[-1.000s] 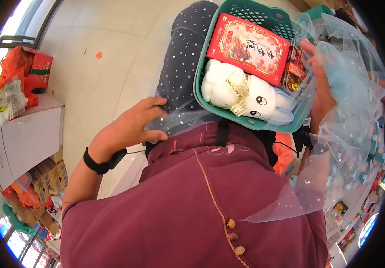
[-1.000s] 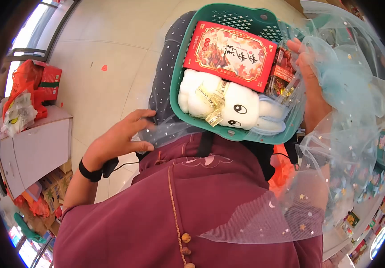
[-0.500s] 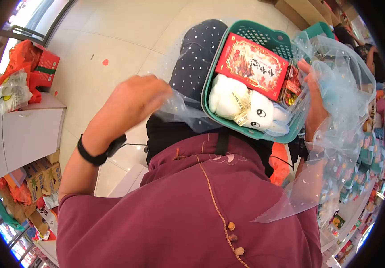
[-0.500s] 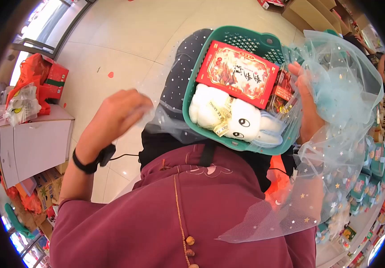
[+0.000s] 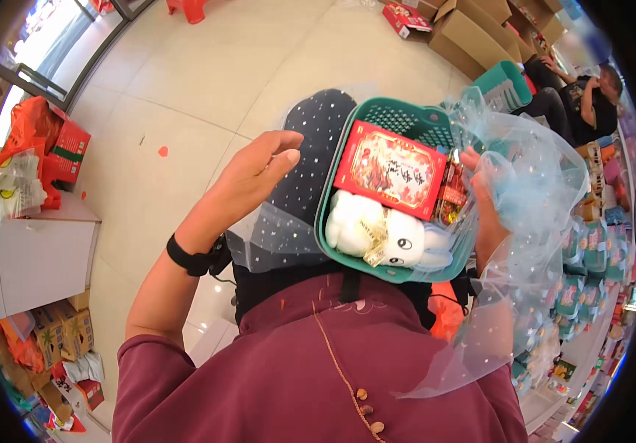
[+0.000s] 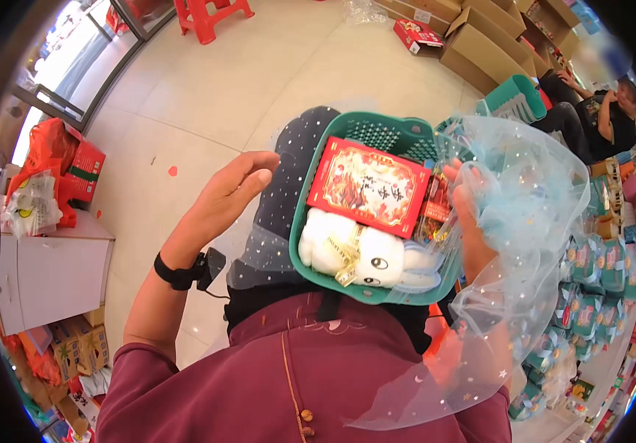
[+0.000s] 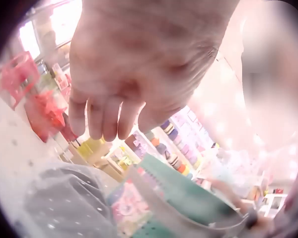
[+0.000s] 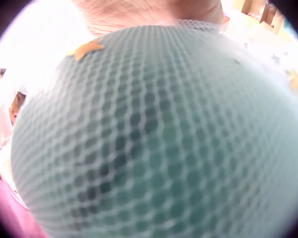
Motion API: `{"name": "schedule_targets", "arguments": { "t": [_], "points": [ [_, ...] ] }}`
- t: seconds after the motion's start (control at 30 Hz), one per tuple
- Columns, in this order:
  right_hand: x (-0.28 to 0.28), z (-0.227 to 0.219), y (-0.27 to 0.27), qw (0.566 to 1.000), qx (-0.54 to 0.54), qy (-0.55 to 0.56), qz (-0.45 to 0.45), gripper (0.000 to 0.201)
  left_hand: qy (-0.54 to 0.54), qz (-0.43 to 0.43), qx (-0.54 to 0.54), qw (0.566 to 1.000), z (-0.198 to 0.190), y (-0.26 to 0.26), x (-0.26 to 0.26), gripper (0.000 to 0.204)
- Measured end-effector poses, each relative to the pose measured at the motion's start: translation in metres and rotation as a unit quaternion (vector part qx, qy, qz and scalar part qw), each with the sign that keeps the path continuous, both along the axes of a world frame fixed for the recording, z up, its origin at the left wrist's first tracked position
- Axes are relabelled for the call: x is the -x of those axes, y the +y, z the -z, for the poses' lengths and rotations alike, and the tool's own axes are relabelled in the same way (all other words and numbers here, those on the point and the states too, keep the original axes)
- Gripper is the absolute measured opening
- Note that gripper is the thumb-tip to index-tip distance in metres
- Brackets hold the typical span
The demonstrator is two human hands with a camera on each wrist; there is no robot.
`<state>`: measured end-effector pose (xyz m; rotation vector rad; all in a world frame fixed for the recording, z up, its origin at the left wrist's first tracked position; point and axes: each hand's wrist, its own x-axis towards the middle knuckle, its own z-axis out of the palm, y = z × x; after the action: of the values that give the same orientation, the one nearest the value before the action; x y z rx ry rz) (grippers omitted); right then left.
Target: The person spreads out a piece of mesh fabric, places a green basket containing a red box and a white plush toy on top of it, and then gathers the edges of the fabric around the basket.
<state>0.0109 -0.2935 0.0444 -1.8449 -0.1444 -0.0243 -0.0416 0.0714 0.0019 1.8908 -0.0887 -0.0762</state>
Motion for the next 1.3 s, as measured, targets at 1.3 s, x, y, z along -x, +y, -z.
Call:
{"name": "schedule_targets", "arguments": {
  "t": [1.3],
  "points": [
    [0.004, 0.055, -0.029, 0.943, -0.295, 0.135, 0.068, 0.068, -0.04, 0.138, -0.175, 0.974, -0.015, 0.01, -0.088, 0.008]
  ]
}}
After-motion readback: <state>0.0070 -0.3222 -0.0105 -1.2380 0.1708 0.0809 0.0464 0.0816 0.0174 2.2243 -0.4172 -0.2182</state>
